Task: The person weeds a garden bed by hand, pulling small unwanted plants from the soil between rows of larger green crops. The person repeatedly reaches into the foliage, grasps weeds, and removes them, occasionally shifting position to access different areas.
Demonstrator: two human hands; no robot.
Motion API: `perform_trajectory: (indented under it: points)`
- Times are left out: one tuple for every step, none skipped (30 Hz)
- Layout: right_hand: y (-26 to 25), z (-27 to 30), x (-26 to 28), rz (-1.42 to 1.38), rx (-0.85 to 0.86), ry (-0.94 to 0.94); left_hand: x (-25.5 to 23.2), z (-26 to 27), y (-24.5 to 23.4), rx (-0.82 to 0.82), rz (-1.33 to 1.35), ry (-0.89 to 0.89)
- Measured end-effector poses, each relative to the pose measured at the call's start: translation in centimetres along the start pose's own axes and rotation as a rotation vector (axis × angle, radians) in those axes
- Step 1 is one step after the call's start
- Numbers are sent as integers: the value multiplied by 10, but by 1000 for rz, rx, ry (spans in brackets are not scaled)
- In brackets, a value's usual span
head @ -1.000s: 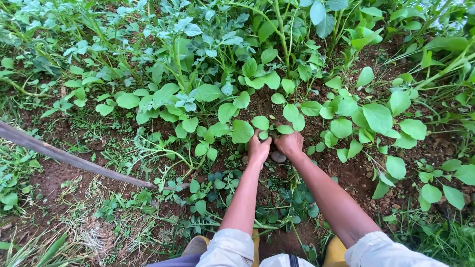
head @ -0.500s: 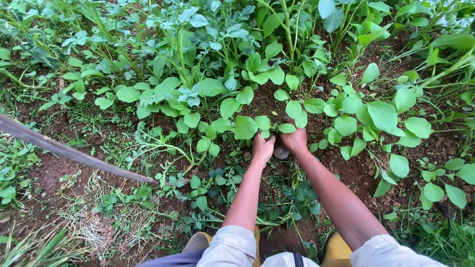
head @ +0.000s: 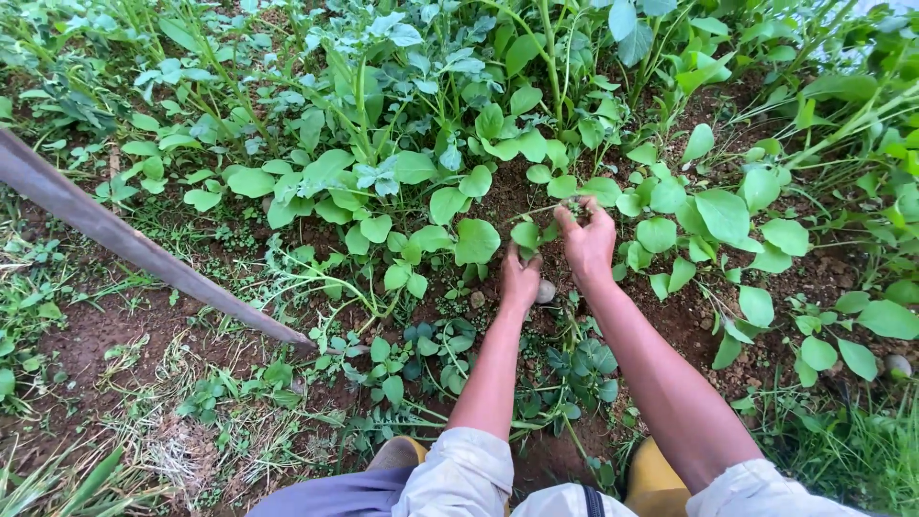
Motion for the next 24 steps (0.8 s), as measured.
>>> perform_trajectory:
  points:
    - [-2,0,16,-61,10,-20,18,-10,4,-18,-7,-45]
    - [-4,-1,31,-122,20,-40,35,-20,8,-36,-15,-90]
    - [-1,-6,33,-124,18,-46,7,-1,6,-35,-14,-83]
    - [2,-12,35,-212,-6,-50,-22,19,4,-45,-32,-66]
    - [5,-17,35,-298,-24,-50,-49,40,1,-60,-48,-54]
    - [9,-18,45,-298,-20,-55,-55,41,-2,-64,-44,-51]
    - [15,-20,60,-385,-48,-106,-57,38,-4,-53,-123,-98]
    - [19,-23,74,-472,-76,-156,-59,35,-7,-42,-202,-145]
    - [26,-25,82,-480,-58,-161,-67,29,-11,-59,-193,-141]
    - [36,-26,92,-507,-2,-175,-69,22,-9,-26,-337,-189]
    - [47,-22,98,-533,57,-178,-65,19,-11,5,-482,-250]
    - [54,-16,100,-539,79,-174,-67,19,-18,-15,-474,-259]
    - [62,-13,105,-565,126,-174,-68,18,-15,45,-472,-294]
    - [70,-10,109,-591,174,-174,-69,17,-12,105,-470,-328]
    - [72,-8,113,-593,192,-176,-69,6,-18,91,-458,-329]
    - [82,-3,112,-555,281,-128,-70,-3,-21,109,-589,-304]
    - [92,7,109,-516,372,-73,-65,-8,-27,126,-720,-286]
    - [96,11,95,-518,394,-68,-60,-13,-38,110,-709,-297]
    - [104,11,86,-516,442,-78,-60,-21,-44,141,-913,-259]
    - [113,12,77,-514,491,-87,-59,-27,-52,172,-1117,-220]
    - [115,15,79,-517,513,-88,-55,-32,-63,155,-1106,-231]
    - [119,20,79,-512,563,-64,-48,-34,-70,190,-1308,-201]
    - [122,25,78,-507,606,-40,-40,-36,-78,232,-1513,-166]
    - [123,29,75,-510,622,-41,-35,-39,-85,220,-1506,-177]
Point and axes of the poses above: each hand's wrist, its own z-axis away from the middle knuckle, its own y-axis out of the palm, x = y × z, the point moved 10 cm from there along -z, towards the middle knuckle, and after that the axes turned 14 degrees about -y, right-handed, at the moved point
